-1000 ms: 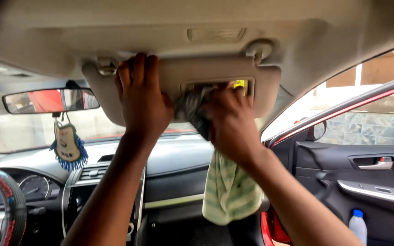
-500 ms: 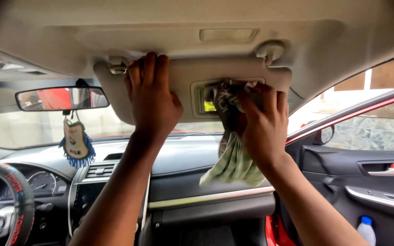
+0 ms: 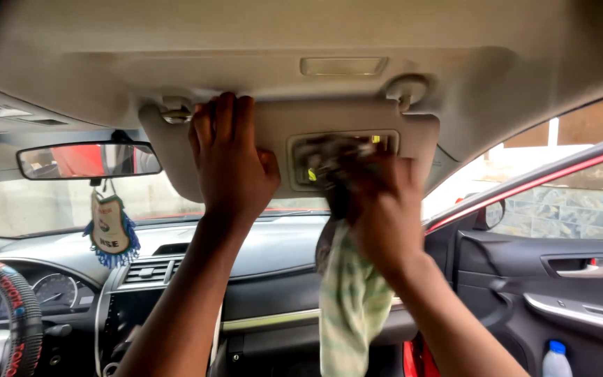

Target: Cleaning the car dashboard, glove box, and sun visor mirror with a cloth.

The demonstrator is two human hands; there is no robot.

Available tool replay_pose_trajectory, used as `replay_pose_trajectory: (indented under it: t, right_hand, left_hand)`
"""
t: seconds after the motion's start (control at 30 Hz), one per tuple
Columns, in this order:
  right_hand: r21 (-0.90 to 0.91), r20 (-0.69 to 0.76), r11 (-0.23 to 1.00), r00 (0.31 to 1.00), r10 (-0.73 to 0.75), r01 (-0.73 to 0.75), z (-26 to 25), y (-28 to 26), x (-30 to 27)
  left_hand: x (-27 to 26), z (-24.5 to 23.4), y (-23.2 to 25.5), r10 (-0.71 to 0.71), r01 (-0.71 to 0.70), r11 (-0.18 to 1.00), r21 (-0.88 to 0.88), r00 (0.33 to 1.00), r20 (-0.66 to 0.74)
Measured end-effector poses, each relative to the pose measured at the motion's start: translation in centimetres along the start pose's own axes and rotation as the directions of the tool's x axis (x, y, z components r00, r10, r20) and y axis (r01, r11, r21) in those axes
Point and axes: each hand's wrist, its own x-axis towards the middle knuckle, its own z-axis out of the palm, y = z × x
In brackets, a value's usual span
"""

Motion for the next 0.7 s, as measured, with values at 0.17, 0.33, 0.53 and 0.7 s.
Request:
replay_pose_trajectory:
  t: [0.17, 0.33, 0.53, 0.7]
  right_hand:
    - [-0.055, 0.012, 0.992, 0.993, 0.116, -0.115, 0.4, -1.3, 0.5]
    - [-0.049, 0.05, 0.999, 0.999, 0.016, -0.013, -0.8, -0.6, 1.3]
    - [-0.015, 0.071, 1.0, 0.997, 0.025, -0.024, -0.9, -0.4, 0.9]
    - [0.068, -0.112, 0.988, 0.983, 0.145, -0.138, -1.6, 1.8, 3.6]
  left_hand:
    - [-0.1, -0.2, 0.5, -0.029, 0.029, 0.999, 0.019, 1.0, 0.006]
    - [0.1, 0.0, 0.6, -0.007, 0.007, 1.0, 0.013, 1.0, -0.002]
    - [0.0, 0.2, 1.1, -0.064, 0.064, 0.998, 0.004, 0.998, -0.026]
    - [-1.0, 0.2, 1.2, -0.027, 0.027, 1.0, 0.003, 0.999, -0.034]
